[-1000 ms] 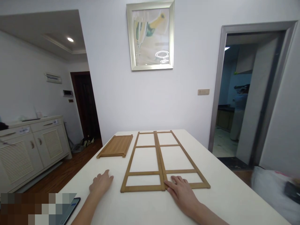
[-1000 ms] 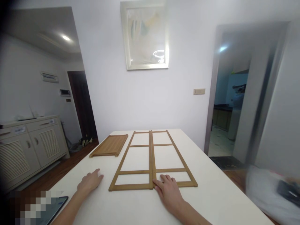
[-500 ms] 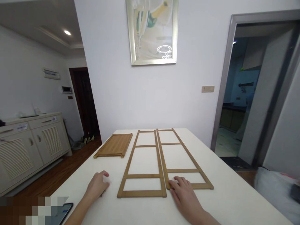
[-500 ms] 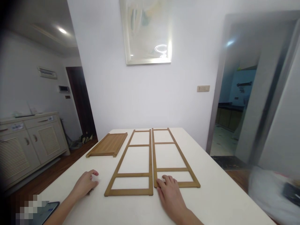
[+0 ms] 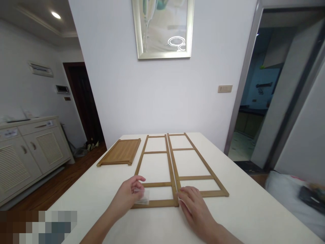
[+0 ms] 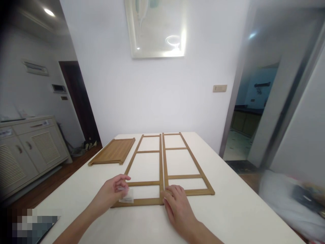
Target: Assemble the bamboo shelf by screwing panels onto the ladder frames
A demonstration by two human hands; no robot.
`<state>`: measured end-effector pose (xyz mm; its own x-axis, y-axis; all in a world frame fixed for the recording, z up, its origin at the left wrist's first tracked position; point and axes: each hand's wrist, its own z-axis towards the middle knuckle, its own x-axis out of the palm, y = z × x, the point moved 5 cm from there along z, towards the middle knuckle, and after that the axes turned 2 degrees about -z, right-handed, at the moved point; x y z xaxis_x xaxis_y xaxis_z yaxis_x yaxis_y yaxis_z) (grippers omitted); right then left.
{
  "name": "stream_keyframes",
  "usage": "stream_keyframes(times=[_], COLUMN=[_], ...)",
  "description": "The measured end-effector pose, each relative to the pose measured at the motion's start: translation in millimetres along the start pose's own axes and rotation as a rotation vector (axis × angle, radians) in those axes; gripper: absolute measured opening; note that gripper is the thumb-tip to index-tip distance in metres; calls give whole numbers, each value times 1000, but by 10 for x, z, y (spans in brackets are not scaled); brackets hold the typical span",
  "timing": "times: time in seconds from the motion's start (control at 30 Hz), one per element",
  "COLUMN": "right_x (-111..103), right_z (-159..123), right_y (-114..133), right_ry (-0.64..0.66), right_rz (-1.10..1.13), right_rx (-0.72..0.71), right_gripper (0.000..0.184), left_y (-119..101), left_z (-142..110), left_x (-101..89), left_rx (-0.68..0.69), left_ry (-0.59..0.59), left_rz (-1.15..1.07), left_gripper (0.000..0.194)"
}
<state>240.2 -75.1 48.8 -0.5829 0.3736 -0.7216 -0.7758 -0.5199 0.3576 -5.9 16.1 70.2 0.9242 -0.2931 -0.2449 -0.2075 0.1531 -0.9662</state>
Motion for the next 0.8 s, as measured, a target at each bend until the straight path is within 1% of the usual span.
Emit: stream_keyframes(times=[0.07, 0.17, 0.2, 0.27, 0.37, 0.43, 0.5, 0.57, 0.63, 0.7, 0.8], right_x=[20, 157, 221, 323, 391, 392, 376, 368, 379, 401, 430], right_z=[-8, -45, -65, -110, -170, -188, -186, -169, -156, -159, -185], right_y=[102, 149, 137, 62, -92, -149, -160, -134, -95, -77, -101], right_ry=[33, 137, 173, 181, 101, 54, 26, 59, 149, 243, 319], right_rz=[192, 561, 679, 868, 1074, 1209, 1319, 1373, 1365, 1307, 1195], right_rx=[78, 327, 417, 596, 810, 889, 927, 928, 916, 919, 945], right_gripper=[26, 33, 34, 36, 39, 38, 35, 33, 32, 33, 32], left_y=[-44, -20, 11, 103, 270, 364, 430, 458, 461, 474, 537], left_z=[-45, -95, -101, -96, -92, -110, -136, -155, -163, -163, -162], left_x=[330, 779, 895, 1053, 1150, 1176, 1179, 1160, 1154, 1165, 1174], left_rx=[-48, -88, -97, -107, -105, -113, -146, -170, -160, -133, -108], left_ry=[125, 268, 285, 253, 164, 167, 184, 171, 174, 184, 157], left_rz=[-61, -146, -164, -199, -279, -313, -298, -258, -213, -159, -95], left_gripper=[40, 42, 42, 42, 42, 43, 40, 34, 32, 31, 30])
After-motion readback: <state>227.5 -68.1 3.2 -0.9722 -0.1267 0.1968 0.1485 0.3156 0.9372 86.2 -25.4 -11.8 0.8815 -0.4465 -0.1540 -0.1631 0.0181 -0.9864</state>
